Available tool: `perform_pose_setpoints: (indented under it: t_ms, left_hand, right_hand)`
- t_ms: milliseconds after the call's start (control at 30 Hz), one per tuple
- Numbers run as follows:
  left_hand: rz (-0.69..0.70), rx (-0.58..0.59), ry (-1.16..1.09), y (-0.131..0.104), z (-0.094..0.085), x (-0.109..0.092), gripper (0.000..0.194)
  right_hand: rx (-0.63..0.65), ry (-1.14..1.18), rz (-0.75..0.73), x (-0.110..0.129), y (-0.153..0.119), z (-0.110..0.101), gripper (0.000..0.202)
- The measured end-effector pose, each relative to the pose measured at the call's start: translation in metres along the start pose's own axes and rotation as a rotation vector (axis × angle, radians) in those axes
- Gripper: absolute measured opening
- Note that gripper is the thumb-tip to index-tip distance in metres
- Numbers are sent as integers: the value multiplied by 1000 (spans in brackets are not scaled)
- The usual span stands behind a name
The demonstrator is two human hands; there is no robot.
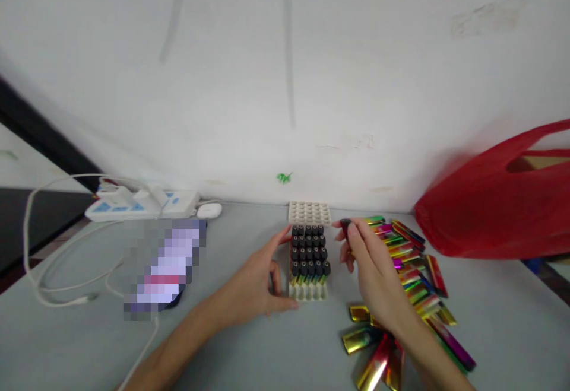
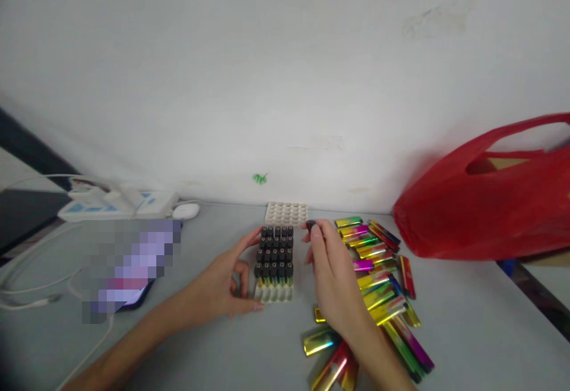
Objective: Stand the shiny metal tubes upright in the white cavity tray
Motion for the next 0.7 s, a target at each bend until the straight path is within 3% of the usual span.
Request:
perform_pose_setpoints:
  t_ms: [167,433,700]
  left_hand:
    - [8,-7,-20,0,-1,-2,135]
    - [-57,-20,-40,-3,0,7,136]
    - [-25,-13,-46,-3,0,8,135]
  right_hand:
    - [-13,-175,-183,27,-9,0,33]
    - [-2,-75,-274,40,-20,1,19]
    - [297,-101,-458,66,-31,24,22]
Point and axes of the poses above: each hand's wrist, its own y-axis towards the middle knuckle, its own z-axis out of the palm, x = y × z, the point moved 8 cm from there along y, towards the middle knuckle, and after that the axes turned 5 degrees about z, right-handed, at the moved point
